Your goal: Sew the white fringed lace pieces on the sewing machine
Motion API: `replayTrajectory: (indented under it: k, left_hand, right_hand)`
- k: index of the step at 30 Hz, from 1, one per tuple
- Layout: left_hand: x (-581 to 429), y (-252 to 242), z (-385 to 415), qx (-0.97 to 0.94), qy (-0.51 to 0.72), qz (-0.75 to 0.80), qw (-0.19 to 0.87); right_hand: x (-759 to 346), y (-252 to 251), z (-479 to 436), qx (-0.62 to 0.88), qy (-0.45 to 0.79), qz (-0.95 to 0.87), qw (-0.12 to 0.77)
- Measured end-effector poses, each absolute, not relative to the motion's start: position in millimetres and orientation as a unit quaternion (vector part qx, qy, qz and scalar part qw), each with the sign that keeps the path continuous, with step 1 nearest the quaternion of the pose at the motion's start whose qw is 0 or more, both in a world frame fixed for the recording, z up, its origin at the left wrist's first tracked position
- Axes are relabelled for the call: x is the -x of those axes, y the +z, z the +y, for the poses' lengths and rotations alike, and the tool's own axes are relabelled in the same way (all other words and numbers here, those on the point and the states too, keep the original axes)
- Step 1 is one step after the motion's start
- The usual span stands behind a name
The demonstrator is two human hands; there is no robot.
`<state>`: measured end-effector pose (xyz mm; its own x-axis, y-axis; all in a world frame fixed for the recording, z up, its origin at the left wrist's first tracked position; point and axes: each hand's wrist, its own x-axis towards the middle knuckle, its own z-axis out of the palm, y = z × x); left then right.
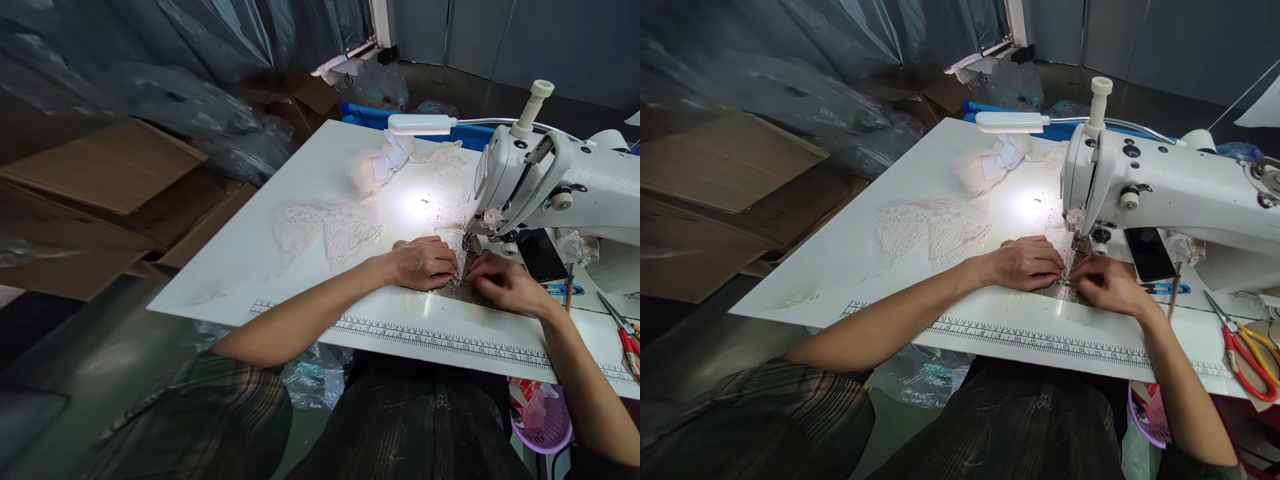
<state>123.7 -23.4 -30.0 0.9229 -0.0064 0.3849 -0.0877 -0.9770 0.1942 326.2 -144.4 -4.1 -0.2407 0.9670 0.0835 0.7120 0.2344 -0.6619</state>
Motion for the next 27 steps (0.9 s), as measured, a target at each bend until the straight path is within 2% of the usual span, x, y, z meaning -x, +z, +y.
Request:
replayTrajectory:
  k: [2,5,10,15,27]
  left_hand:
    - [-123,-30,-23,-0.976,0.196,-0.035,0.093]
    - [-123,-31,-23,-0.97,0.227,-0.057,0.071]
    - [-123,-32,-24,-0.962,0.26,-0.074,0.035]
    - [-122,-29,-26,-0.972,0.227,-0.065,0.021]
    - [-117,-17,-34,-0.986,0.152,-0.025,0.064]
  right_hand:
    - [-332,-5,-136,0.615,0.25,-0.702,0.258]
    - [-333,-17,-132,0.663,0.173,-0.681,0.259]
    - [-326,-32,-140,0.641,0.082,-0.731,0.219]
    - [-326,-30,-141,0.63,0.061,-0.749,0.196]
    - [-326,-27,-143,0.61,0.019,-0.779,0.143]
